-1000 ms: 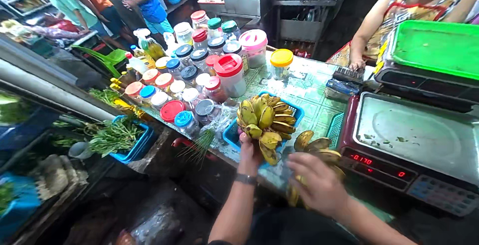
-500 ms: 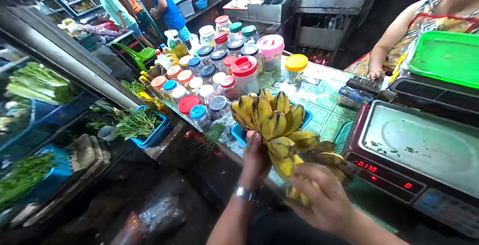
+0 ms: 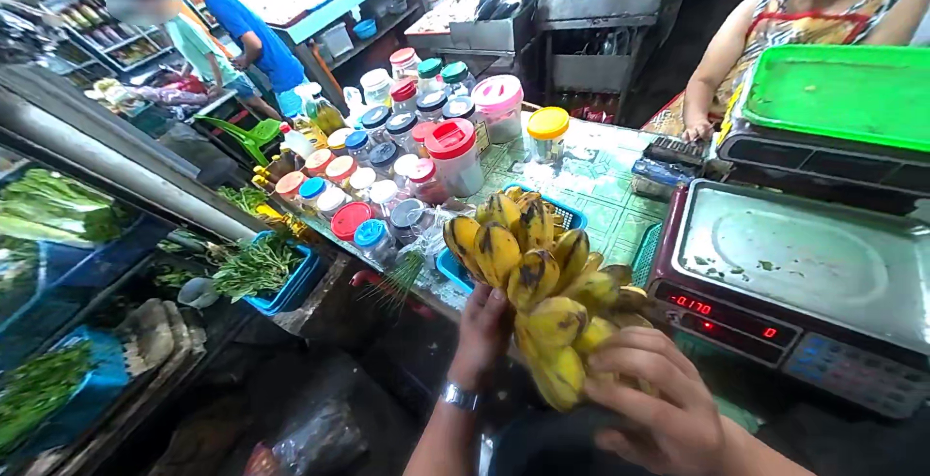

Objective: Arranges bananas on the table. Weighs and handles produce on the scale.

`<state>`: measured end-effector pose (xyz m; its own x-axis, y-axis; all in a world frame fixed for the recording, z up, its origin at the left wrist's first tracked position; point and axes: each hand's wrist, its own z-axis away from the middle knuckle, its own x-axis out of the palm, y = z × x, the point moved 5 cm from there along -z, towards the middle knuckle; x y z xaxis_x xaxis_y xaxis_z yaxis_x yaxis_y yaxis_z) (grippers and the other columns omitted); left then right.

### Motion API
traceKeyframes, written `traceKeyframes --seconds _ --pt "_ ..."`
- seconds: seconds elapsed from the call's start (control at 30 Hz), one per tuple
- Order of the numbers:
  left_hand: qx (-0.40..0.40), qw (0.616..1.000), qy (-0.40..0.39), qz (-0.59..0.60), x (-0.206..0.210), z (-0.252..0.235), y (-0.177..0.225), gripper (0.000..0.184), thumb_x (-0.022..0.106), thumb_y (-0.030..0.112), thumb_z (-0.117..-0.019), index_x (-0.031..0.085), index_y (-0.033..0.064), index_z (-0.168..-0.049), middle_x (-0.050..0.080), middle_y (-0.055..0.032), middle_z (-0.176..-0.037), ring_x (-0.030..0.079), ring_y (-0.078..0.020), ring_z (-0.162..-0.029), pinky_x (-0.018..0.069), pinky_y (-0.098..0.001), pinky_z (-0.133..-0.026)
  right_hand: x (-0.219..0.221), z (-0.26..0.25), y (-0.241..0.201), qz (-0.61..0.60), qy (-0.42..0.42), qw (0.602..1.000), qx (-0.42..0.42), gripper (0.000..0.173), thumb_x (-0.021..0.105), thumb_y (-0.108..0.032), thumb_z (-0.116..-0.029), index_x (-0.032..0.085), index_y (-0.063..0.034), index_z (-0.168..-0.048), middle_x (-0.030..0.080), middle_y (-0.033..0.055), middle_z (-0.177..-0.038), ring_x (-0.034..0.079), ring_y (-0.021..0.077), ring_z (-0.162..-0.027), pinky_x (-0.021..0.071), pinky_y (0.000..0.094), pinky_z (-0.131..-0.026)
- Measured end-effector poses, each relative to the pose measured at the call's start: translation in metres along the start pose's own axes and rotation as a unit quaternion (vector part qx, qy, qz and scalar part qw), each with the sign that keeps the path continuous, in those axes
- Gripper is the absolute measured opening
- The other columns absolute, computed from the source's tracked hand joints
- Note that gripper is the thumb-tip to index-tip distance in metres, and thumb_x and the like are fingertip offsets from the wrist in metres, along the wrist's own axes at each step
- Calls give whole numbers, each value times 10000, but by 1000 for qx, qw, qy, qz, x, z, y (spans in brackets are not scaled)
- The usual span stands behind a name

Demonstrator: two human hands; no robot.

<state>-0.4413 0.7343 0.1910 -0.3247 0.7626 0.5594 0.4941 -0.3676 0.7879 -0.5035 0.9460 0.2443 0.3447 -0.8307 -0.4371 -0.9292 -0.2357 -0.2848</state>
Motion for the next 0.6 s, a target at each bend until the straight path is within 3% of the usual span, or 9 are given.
traceKeyframes --seconds 0.1,0.17,0.23,0.33,0.4,0.5,0.6 --pt "-2 999 -40 -20 -4 4 -2 252 658 305 -1001 665 147 -1197 756 -11 -1058 723 -102 -965 599 -328 -891 -23 -8 0 15 28 999 36 322 593 -519 -987 623 -268 -1187 592 -53 -1247 551 150 -1249 446 409 -1096" --pt "-2 998 -62 -27 -4 5 -3 246 658 300 -1003 666 149 -1198 752 -11 -1060 719 -101 -965 598 -333 -890 -28 -18 5 18 55 996 62 344 642 -506 -960 615 -270 -1209 580 -61 -1283 553 144 -1270 474 401 -1094" --pt "0 996 -78 -33 -2 6 -5 243 655 295 -1006 671 156 -1204 750 -10 -1076 716 -100 -976 595 -336 -900 -24 -18 8 0 54 996 75 308 677 -452 -956 640 -245 -1181 612 -34 -1230 569 157 -1231 494 371 -1050" --pt "-1 994 -96 -56 -2 6 -7 266 641 299 -1016 660 151 -1236 742 -5 -1114 708 -102 -1011 587 -342 -923 -18 -7 7 -8 43 996 74 211 655 -400 -977 648 -241 -1115 646 -35 -1118 594 169 -1160 478 403 -1038" --pt "-6 991 -105 -83 -3 9 -5 262 637 288 -1018 650 161 -1246 738 12 -1136 702 -94 -1030 584 -338 -933 -26 -6 10 -32 49 994 92 180 632 -394 -996 673 -236 -1073 643 -39 -1133 593 153 -1167 495 375 -1022" --pt "-3 983 -133 -125 -1 11 0 243 623 297 -1025 660 212 -1250 736 65 -1138 696 -49 -1015 586 -299 -919 -38 -17 24 -81 62 982 159 305 693 -424 -952 652 -217 -1173 596 -30 -1281 550 136 -1266 499 330 -1052" --pt "7 973 -168 -156 7 9 2 236 598 282 -1041 648 239 -1268 727 104 -1131 682 -9 -996 580 -258 -903 -33 -21 35 -146 51 963 222 510 772 -422 -887 573 -202 -1301 543 50 -1358 547 192 -1273 535 360 -1023"
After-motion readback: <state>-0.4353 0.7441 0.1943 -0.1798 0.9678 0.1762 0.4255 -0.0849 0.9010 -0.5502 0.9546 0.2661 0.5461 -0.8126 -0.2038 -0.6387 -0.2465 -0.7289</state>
